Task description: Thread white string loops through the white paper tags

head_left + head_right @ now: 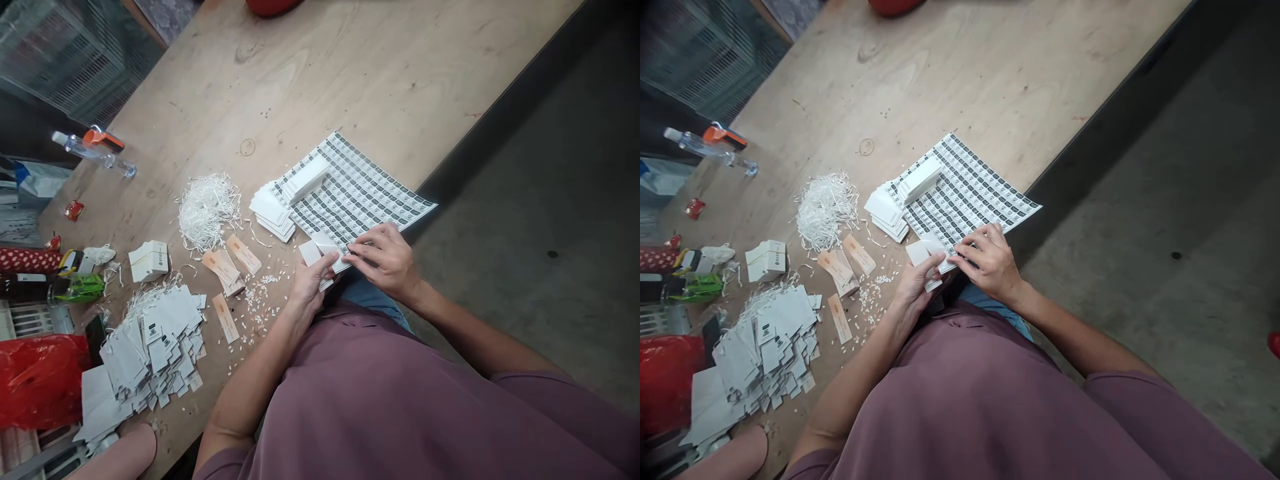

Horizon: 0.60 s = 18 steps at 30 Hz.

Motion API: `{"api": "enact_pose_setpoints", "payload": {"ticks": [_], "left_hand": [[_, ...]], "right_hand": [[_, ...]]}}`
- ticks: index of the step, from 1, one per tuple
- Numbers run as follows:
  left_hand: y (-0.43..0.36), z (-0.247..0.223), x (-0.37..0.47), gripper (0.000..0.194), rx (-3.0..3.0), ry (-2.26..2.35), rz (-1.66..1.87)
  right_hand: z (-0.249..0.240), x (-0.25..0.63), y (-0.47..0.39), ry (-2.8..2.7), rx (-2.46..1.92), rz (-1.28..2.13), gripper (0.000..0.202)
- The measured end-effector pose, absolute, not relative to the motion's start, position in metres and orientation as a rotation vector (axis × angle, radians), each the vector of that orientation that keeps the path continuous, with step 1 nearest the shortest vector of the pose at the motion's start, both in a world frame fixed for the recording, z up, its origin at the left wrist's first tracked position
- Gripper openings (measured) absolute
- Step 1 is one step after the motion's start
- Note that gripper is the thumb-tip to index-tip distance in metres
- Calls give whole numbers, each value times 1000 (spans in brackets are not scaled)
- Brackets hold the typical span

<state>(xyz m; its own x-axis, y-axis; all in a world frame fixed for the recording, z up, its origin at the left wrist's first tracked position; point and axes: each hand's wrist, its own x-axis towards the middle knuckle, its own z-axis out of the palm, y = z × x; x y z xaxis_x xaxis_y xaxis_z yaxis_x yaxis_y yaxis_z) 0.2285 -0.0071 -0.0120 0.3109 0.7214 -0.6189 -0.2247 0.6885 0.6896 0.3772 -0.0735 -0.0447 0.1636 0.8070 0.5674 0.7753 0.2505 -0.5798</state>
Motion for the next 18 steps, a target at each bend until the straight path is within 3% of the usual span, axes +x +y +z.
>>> {"api": "enact_pose_setpoints", "payload": {"ticks": [9, 14, 18], "left_hand": [[-10, -13, 231, 41, 615, 1101, 677], [-10, -15, 234, 39, 646, 1070, 717], [-8, -22, 231, 38, 695, 1052, 728]], "right_hand": [[-31, 370, -72, -1541, -1557, -15, 13], [-32, 367, -72, -1522, -1570, -35, 4], [-30, 367, -70, -1487, -1581, 21, 14]]}}
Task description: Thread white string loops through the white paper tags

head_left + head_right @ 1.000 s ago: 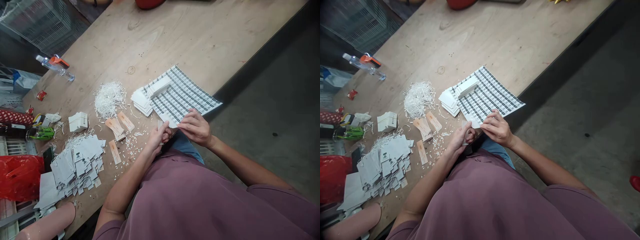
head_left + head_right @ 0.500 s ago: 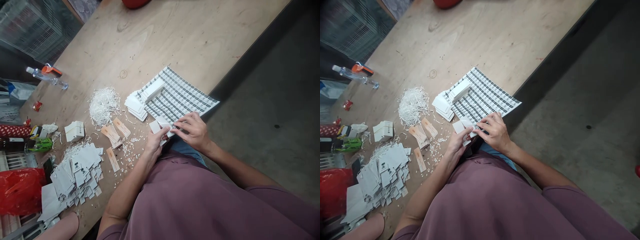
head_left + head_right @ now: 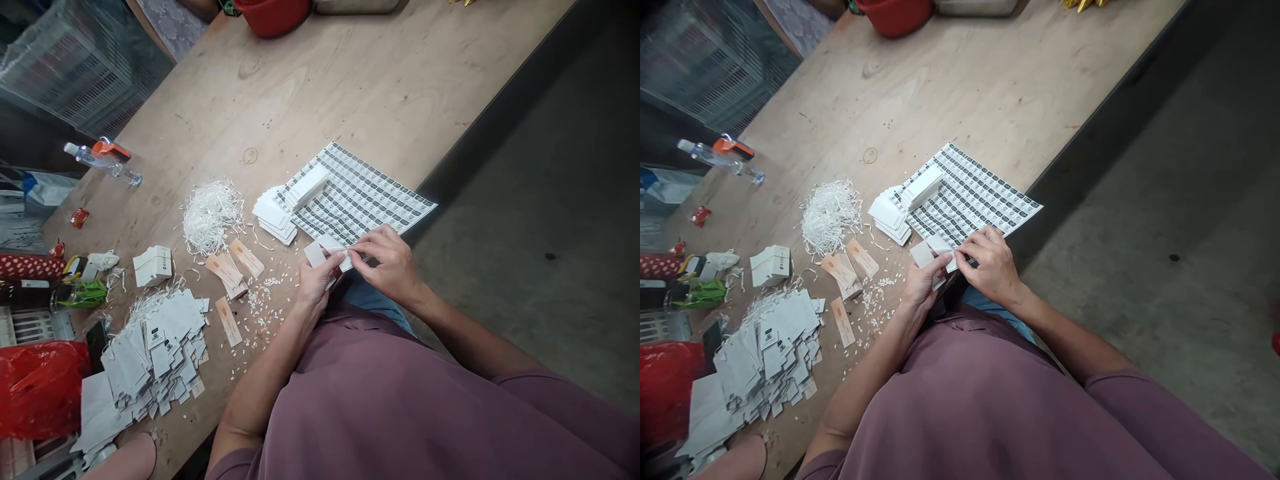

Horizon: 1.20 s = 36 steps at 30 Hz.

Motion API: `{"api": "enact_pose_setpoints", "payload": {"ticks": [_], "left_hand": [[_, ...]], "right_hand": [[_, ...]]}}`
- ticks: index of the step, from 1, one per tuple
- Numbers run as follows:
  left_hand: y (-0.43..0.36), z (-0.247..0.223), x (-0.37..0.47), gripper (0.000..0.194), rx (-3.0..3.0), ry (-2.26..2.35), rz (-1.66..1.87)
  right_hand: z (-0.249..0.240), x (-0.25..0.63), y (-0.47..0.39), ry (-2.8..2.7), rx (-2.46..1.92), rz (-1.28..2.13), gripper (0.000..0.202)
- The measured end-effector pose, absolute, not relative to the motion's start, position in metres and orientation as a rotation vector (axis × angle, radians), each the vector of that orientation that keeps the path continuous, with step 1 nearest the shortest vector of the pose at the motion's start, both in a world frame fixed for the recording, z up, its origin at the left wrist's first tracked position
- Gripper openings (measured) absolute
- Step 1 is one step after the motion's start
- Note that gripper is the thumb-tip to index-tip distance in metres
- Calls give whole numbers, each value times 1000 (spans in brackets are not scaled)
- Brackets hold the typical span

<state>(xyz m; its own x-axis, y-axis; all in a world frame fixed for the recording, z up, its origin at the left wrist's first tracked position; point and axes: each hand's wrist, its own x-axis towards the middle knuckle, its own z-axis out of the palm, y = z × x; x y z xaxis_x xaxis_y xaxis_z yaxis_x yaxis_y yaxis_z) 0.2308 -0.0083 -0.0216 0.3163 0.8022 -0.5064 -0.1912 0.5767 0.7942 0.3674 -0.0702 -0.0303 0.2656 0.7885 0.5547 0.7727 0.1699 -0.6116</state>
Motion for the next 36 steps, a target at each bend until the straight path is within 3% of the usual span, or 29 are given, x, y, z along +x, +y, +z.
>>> {"api": "enact_pose_setpoints", "payload": {"ticks": [8, 12, 20, 26, 31, 33, 36], "left_hand": [[-15, 10, 181, 37, 994, 1138, 738], [-22, 18, 171, 35, 756, 1054, 737], [-27, 10, 150, 33, 771, 1116, 854], [-32, 10, 127, 55, 1166, 1188, 818], [-37, 6, 120, 92, 1898, 1334, 763], [-37, 5, 117, 96, 2025, 1343, 725], [-37, 12, 101, 96, 2061, 1239, 689]], "right_hand": [[-19, 358, -70, -1529, -1388, -199, 11], [-23, 339, -68, -1685, -1224, 5, 15], [-12, 310, -48, -1427, -1181, 607, 12], [-9, 294, -40, -1139, -1132, 499, 5], [-16, 277, -36, -1196, -1021, 1019, 73], [-20, 272, -34, -1182, -1015, 1115, 84], [-23, 274, -29, -1121, -1026, 1211, 82]]}}
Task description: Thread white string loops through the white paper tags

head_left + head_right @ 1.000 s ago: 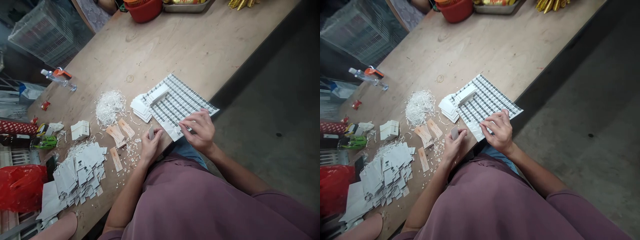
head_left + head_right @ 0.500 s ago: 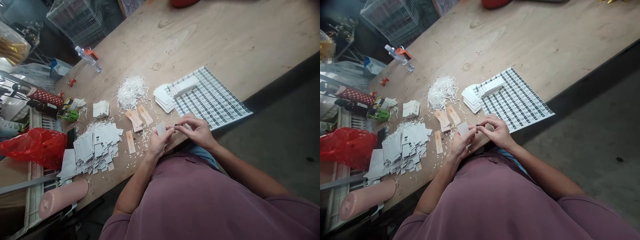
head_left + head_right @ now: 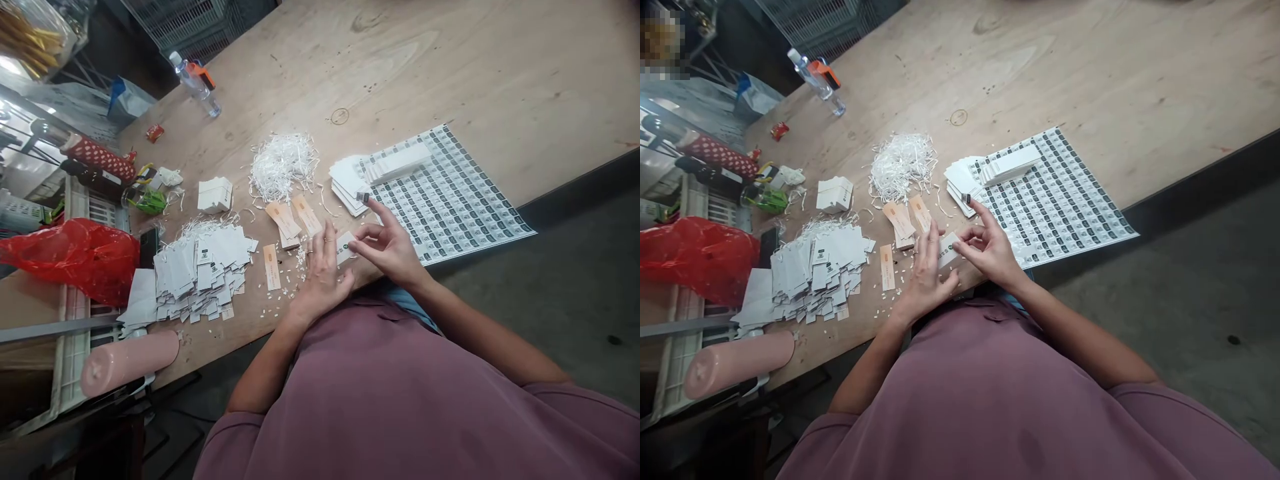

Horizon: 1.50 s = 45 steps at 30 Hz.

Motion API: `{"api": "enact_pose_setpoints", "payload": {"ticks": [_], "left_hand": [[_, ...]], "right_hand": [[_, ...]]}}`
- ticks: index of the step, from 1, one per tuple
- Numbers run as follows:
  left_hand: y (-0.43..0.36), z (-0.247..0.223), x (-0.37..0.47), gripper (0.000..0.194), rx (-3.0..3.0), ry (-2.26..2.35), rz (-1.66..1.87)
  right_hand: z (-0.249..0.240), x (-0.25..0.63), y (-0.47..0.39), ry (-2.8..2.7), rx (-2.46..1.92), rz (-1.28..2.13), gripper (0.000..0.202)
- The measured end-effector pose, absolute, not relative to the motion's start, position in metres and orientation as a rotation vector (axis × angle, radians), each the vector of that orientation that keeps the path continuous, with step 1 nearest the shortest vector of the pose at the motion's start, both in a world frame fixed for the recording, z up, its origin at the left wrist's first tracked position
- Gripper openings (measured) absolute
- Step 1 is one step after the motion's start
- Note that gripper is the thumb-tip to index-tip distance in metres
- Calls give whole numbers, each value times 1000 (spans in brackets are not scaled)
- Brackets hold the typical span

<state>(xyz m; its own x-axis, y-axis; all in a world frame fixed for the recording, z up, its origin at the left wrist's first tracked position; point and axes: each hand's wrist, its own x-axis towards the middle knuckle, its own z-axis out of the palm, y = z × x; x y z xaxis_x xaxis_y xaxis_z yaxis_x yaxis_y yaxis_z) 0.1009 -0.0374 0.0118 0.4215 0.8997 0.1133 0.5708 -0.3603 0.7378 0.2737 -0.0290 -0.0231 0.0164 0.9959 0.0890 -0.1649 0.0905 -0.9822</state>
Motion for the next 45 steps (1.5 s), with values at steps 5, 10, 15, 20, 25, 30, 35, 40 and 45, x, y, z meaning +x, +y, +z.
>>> {"api": "enact_pose_setpoints", "payload": {"ticks": [5, 10, 15, 20, 25, 30, 35, 40, 45], "left_hand": [[-42, 32, 58, 61, 2036, 1189, 784], [-47, 17, 57, 62, 2373, 1234, 726], [-44, -8, 80, 42, 1664, 1236, 872], [-45, 5, 88, 42, 733, 972, 868], [-45, 17, 83, 40, 619, 902, 815], [-45, 13, 80, 35, 640, 942, 805], [-43, 11, 81, 32, 618, 985, 848], [-35, 11, 83, 32, 629, 1014, 915], [-30, 14, 87, 28, 622, 1005, 902]], "right_hand": [[-22, 286, -18, -1035, -1080, 1309, 87], [-17, 279, -15, -1034, -1134, 1373, 95], [-9, 270, -9, -1079, -1139, 1264, 89], [-10, 273, -2, -1159, -1149, 1193, 100], [-16, 273, 3, -1136, -1084, 1280, 101], [-16, 271, 10, -1139, -1069, 1284, 101], [-9, 269, 7, -1149, -1084, 1155, 72], [4, 267, -12, -1358, -1101, 970, 19], [0, 262, -17, -1521, -1153, 1060, 25]]}}
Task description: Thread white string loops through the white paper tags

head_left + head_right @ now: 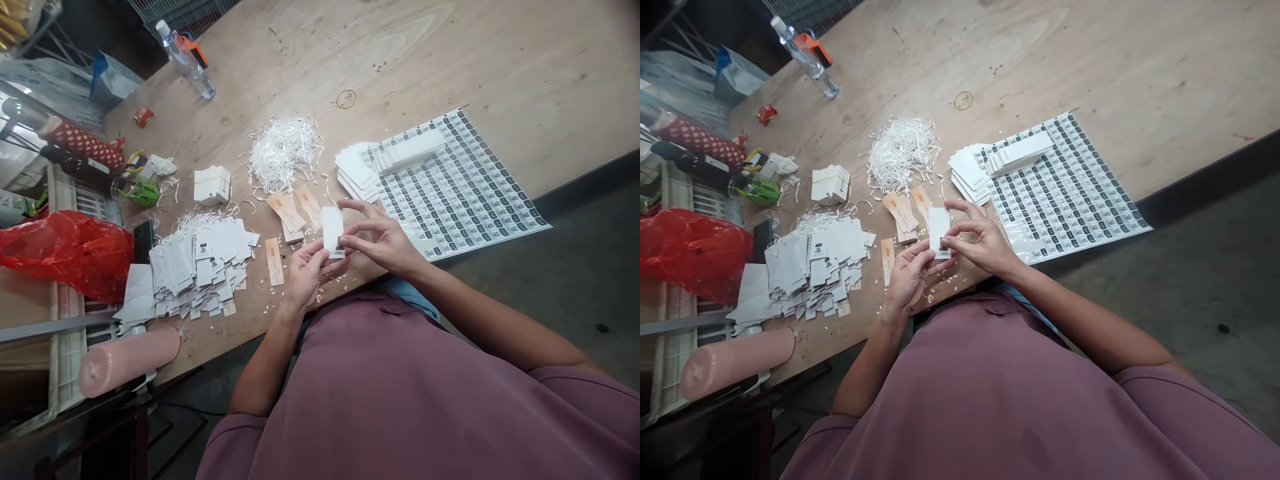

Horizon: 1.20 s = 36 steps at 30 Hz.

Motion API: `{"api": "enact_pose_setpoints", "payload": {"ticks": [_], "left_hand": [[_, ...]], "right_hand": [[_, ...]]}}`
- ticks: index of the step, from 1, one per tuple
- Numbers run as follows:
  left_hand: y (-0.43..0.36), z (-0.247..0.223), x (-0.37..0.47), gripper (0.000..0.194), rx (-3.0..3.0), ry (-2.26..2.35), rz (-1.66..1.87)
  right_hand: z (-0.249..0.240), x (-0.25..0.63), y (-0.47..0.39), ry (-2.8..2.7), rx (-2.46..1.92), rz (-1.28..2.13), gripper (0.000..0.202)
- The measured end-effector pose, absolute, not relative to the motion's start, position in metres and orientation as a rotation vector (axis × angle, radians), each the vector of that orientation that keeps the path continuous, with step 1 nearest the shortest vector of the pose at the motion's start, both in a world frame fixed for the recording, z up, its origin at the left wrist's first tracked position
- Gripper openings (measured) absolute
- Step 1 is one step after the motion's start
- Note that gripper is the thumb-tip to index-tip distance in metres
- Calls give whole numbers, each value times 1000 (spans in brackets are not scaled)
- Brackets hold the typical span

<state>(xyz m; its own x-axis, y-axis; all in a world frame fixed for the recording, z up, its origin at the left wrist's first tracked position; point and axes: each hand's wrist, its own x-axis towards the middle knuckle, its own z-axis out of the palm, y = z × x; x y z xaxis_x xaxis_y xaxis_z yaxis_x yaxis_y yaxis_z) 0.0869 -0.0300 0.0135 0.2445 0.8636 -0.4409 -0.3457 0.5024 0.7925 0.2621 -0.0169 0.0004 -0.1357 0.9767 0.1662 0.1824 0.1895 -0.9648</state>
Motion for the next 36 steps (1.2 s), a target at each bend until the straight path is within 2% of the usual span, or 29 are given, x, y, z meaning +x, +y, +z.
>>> {"api": "enact_pose_setpoints", "payload": {"ticks": [18, 36], "left_hand": [[-33, 16, 86, 25, 670, 1024, 918], [-34, 13, 83, 22, 671, 1014, 977]], "right_hand": [[-18, 250, -10, -1610, -1282, 908, 6], [-19, 240, -11, -1654, -1278, 777, 7]]}}
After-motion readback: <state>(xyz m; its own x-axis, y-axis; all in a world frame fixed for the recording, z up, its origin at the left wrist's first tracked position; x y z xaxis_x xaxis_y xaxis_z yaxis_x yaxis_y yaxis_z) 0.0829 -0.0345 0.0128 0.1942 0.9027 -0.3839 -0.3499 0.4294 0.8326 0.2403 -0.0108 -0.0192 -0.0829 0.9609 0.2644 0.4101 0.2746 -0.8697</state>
